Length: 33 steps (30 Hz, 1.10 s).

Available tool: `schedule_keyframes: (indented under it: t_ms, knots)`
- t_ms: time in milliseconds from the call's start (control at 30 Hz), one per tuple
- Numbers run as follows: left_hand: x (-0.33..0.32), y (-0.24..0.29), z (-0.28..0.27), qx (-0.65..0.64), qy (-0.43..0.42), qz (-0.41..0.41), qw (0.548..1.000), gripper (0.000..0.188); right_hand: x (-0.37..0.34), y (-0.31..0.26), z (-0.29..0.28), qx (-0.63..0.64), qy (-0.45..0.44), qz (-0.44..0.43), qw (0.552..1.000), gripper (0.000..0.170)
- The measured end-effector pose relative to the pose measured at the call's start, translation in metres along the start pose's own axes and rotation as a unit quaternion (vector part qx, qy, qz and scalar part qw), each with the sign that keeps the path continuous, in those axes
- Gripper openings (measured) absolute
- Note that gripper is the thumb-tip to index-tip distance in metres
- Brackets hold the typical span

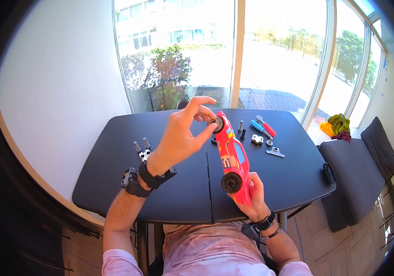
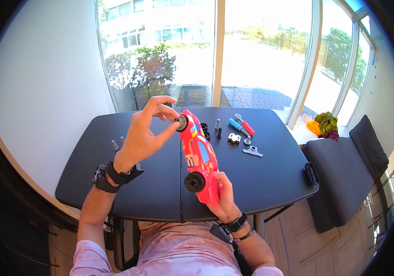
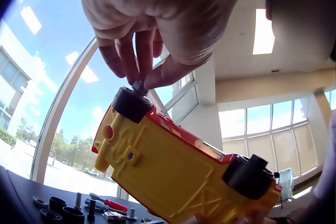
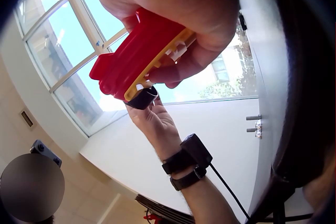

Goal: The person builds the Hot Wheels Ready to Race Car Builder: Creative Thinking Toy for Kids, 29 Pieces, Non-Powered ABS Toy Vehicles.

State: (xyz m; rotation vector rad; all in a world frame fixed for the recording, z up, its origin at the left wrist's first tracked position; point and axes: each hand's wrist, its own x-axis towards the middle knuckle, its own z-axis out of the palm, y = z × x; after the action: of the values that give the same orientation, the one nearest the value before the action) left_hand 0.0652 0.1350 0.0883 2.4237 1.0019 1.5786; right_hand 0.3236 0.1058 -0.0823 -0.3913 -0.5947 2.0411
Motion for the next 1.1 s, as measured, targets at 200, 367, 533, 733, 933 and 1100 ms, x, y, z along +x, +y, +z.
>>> schedule_keyframes:
  t_ms: [200, 367, 533, 733, 933, 1100]
  knots:
    - [0.000, 0.007, -0.001, 0.031, 0.011, 0.017, 0.999, 0.054, -0.001, 0.000, 0.005, 0.006, 0.013, 0.000, 1.000, 0.045]
    - [0.000, 0.003, 0.006, -0.033, 0.000, 0.034, 0.999, 0.056, -0.001, 0.000, 0.000, 0.003, -0.001, 0.001, 1.000, 0.045]
    - [-0.001, 0.013, -0.001, 0.063, 0.024, 0.017, 0.998, 0.054, -0.001, 0.000, 0.002, 0.010, 0.000, 0.003, 1.000, 0.047]
    - [-0.001, 0.010, 0.010, -0.009, 0.059, 0.052, 0.997, 0.054, 0.002, 0.001, -0.003, 0.021, -0.005, 0.008, 1.000, 0.049]
    - [-0.001, 0.015, -0.001, 0.099, 0.031, -0.010, 0.995, 0.052, -0.002, 0.000, 0.000, 0.018, -0.006, 0.007, 1.000, 0.049]
    - [-0.002, 0.015, 0.006, 0.011, 0.048, 0.045, 0.998, 0.054, 0.000, 0.000, 0.000, 0.023, 0.000, 0.002, 1.000, 0.048]
